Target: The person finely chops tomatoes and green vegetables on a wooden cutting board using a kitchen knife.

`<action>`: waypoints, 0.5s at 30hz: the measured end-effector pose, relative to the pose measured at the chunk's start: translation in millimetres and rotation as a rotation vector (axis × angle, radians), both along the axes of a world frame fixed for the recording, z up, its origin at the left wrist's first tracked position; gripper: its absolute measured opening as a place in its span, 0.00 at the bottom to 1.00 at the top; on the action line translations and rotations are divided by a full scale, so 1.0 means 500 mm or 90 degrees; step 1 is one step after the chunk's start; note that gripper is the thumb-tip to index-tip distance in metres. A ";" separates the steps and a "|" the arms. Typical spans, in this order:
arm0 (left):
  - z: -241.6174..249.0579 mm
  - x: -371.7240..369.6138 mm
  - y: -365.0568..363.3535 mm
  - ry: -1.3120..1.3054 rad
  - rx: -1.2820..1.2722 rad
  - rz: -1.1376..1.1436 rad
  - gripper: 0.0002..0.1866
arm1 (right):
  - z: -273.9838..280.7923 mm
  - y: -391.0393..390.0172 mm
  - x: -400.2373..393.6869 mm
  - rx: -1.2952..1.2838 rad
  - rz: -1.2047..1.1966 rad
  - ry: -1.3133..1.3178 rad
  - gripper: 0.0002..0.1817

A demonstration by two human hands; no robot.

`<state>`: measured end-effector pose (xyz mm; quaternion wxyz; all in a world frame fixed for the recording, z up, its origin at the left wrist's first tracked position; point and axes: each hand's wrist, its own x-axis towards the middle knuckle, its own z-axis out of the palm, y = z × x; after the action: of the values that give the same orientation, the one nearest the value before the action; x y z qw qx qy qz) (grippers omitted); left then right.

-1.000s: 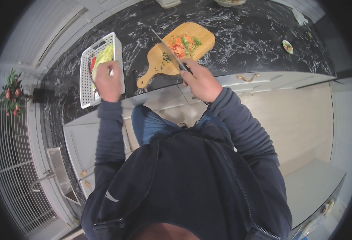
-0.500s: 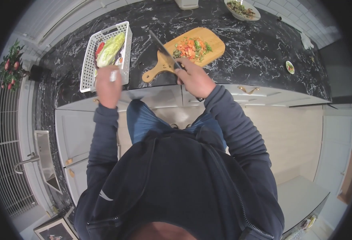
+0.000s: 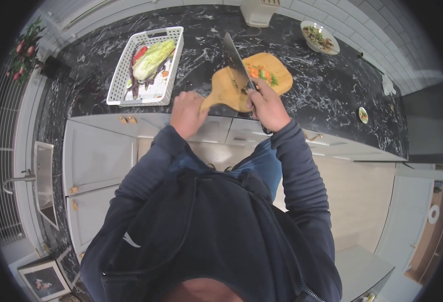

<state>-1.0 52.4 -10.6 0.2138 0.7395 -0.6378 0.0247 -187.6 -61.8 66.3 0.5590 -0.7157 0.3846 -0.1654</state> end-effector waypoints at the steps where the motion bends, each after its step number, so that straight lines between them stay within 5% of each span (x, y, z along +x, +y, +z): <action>1: -0.009 -0.005 0.008 0.000 -0.004 0.001 0.07 | -0.001 0.006 0.006 -0.002 0.012 0.003 0.20; 9: -0.014 0.008 0.005 -0.040 -0.087 -0.020 0.15 | -0.023 0.023 0.011 -0.019 0.016 0.049 0.17; 12: 0.037 0.030 -0.033 -0.169 -0.033 -0.028 0.05 | -0.024 0.026 0.001 -0.025 0.037 0.022 0.16; 15: 0.094 0.033 -0.078 -0.392 0.290 -0.043 0.09 | -0.032 0.032 -0.004 0.002 0.044 0.035 0.19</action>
<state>15.4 13.2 36.4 -0.1571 0.7046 -0.6853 0.0962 -189.4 -45.6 50.2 0.5549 -0.7317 0.3754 -0.1258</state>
